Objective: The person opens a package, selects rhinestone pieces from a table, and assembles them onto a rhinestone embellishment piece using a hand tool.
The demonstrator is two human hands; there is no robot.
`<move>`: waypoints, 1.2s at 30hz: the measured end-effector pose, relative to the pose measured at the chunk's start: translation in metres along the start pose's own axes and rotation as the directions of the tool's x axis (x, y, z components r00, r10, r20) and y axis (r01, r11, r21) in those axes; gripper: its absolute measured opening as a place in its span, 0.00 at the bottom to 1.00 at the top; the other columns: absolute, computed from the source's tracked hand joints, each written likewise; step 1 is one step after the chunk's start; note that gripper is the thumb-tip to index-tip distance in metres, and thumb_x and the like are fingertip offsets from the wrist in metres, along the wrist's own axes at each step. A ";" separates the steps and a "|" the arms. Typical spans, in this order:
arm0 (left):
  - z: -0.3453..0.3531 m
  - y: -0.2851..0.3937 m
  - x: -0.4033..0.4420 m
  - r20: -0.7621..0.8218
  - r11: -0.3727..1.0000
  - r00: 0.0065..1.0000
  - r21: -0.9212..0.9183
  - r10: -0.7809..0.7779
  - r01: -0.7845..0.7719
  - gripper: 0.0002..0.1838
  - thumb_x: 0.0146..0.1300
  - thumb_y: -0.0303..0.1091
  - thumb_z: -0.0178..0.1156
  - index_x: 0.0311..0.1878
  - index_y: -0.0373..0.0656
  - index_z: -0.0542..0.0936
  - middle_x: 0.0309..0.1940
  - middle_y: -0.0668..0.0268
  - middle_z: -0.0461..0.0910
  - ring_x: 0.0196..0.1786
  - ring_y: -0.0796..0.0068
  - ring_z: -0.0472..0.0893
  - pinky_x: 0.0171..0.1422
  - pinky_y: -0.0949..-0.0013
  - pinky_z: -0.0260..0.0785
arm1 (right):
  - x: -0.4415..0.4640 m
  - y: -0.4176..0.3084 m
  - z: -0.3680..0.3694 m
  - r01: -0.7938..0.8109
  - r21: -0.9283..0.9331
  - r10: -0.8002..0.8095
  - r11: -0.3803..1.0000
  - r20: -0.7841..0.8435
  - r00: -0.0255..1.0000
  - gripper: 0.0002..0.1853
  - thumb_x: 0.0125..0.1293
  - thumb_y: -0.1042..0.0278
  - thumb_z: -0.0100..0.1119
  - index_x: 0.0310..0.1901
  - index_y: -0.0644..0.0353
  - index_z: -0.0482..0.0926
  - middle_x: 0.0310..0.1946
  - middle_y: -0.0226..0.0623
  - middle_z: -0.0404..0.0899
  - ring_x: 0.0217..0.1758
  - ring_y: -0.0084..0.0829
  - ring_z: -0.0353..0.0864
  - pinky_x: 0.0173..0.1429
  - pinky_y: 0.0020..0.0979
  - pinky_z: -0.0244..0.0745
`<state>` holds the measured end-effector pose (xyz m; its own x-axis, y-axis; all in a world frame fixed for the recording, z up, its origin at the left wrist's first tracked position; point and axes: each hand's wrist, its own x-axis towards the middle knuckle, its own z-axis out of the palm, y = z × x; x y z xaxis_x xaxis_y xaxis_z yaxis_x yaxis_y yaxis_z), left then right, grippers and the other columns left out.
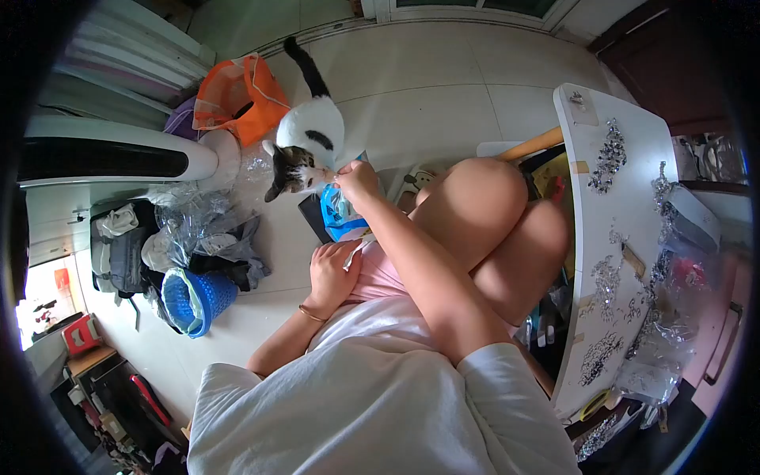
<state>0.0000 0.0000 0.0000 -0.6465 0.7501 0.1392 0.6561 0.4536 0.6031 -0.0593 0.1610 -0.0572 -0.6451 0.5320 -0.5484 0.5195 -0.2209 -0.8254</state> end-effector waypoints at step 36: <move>0.002 -0.008 -0.002 -0.007 0.991 0.997 -0.114 -0.074 0.072 0.13 0.48 0.27 0.59 0.40 0.44 0.80 0.31 0.63 0.80 0.35 0.63 0.78 0.44 0.63 0.69 | -0.048 -0.034 0.016 0.444 -0.267 -0.342 0.855 0.353 0.871 0.32 0.58 0.71 0.56 0.65 0.50 0.60 0.17 0.31 0.74 0.21 0.22 0.72 0.30 0.24 0.68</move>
<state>-0.0032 -0.0039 -0.0064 -0.6957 0.7114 0.0998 0.5590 0.4488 0.6972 -0.0554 0.1304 -0.0049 -0.9372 0.2507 -0.2425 0.3075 0.2656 -0.9137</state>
